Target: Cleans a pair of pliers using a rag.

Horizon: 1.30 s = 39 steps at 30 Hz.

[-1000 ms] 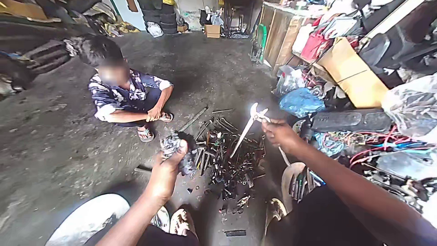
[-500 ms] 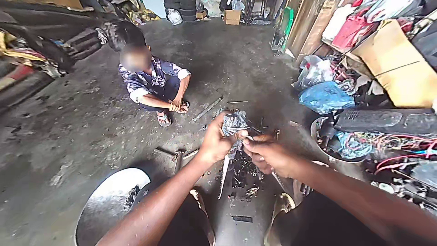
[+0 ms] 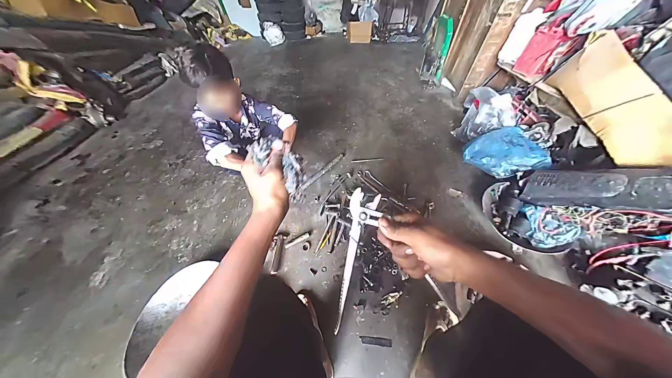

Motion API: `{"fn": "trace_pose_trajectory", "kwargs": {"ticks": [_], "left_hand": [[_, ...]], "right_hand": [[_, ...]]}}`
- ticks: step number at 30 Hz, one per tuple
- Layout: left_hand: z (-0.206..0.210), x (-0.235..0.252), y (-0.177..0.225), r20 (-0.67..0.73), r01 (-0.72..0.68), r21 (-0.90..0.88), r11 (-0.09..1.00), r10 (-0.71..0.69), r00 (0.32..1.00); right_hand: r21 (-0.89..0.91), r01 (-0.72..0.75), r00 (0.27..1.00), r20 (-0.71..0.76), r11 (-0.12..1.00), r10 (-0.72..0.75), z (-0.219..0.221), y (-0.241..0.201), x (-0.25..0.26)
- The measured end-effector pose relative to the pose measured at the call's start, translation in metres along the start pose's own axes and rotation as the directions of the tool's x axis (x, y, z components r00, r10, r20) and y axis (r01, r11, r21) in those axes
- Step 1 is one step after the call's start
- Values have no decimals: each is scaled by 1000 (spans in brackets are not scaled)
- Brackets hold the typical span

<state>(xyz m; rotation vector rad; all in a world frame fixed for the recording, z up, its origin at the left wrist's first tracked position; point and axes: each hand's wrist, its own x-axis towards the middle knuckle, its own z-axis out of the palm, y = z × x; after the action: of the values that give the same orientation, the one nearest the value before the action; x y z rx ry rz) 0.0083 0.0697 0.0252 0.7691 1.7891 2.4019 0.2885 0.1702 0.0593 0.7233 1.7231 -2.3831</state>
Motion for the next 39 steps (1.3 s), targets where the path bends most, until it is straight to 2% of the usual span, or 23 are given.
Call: {"fn": "trace_pose_trajectory", "kwargs": {"ticks": [1,3,5,7,8,9,11,12,14,15,17,20,22,24,26,27,30,31,32,34,37,39], "left_hand": [[-2,-6,2,50,8,-8,1000,-7,999],[3,-37,8,238,71,-16,997,-65,969],[10,-66,18,492,98,-5,995,-83,866],[20,-83,23,707,118,-7,993,-79,703],[26,-88,20,762,159,-24,987,-85,642],[30,-92,16,775,202,-36,979,-100,624],[31,-92,13,740,237,-65,969,-112,663],[30,-89,14,717,191,-67,979,-86,692],[29,-83,17,660,-37,22,999,14,751],[28,-82,18,637,-169,112,979,59,769],[29,-80,17,603,-324,263,909,107,790],[25,-68,12,440,-305,359,882,128,889],[18,-45,7,249,-266,240,934,205,946],[10,-39,10,218,-186,51,981,171,961],[4,-56,16,359,-71,24,997,57,931],[5,-65,19,465,-66,58,996,31,885],[17,-84,19,755,-166,174,971,-23,656],[22,-88,15,799,-205,188,961,-28,601],[25,-91,10,805,-229,196,953,-23,592],[28,-95,1,763,-220,131,967,43,645],[32,-93,4,703,-85,21,996,46,709],[33,-92,8,686,-26,20,999,6,728]], "right_hand": [[5,7,1000,-1,1000,-7,-4,1,-1],[18,-1,1000,-20,1000,1,-10,5,-1],[30,-26,999,-37,999,27,-14,8,0],[45,-44,998,-46,998,46,-15,9,0],[53,-55,997,-44,997,58,-14,9,-1],[58,-68,997,-40,996,70,-13,10,-2],[42,-74,997,-19,996,75,-11,10,-1],[31,-61,998,-7,998,62,-10,10,-1],[19,-34,999,8,999,34,-10,9,0],[20,-31,999,11,999,31,-9,9,-1],[42,-46,999,16,998,45,-7,9,0],[90,-46,999,33,995,44,-7,8,1],[89,-35,999,42,995,31,-9,9,-1],[75,-35,999,30,997,32,-11,9,-3],[80,-53,999,3,995,53,-14,12,-2],[88,-63,998,1,994,63,-16,13,-1],[133,-96,995,-14,986,99,-16,14,-1],[145,-113,993,-26,983,118,-14,14,-2],[149,-134,989,-43,980,142,-11,13,-3],[147,-147,986,-62,978,158,-8,13,-2],[134,-126,990,-40,983,132,-8,10,0],[136,-112,993,-19,984,116,-9,11,2]]}}
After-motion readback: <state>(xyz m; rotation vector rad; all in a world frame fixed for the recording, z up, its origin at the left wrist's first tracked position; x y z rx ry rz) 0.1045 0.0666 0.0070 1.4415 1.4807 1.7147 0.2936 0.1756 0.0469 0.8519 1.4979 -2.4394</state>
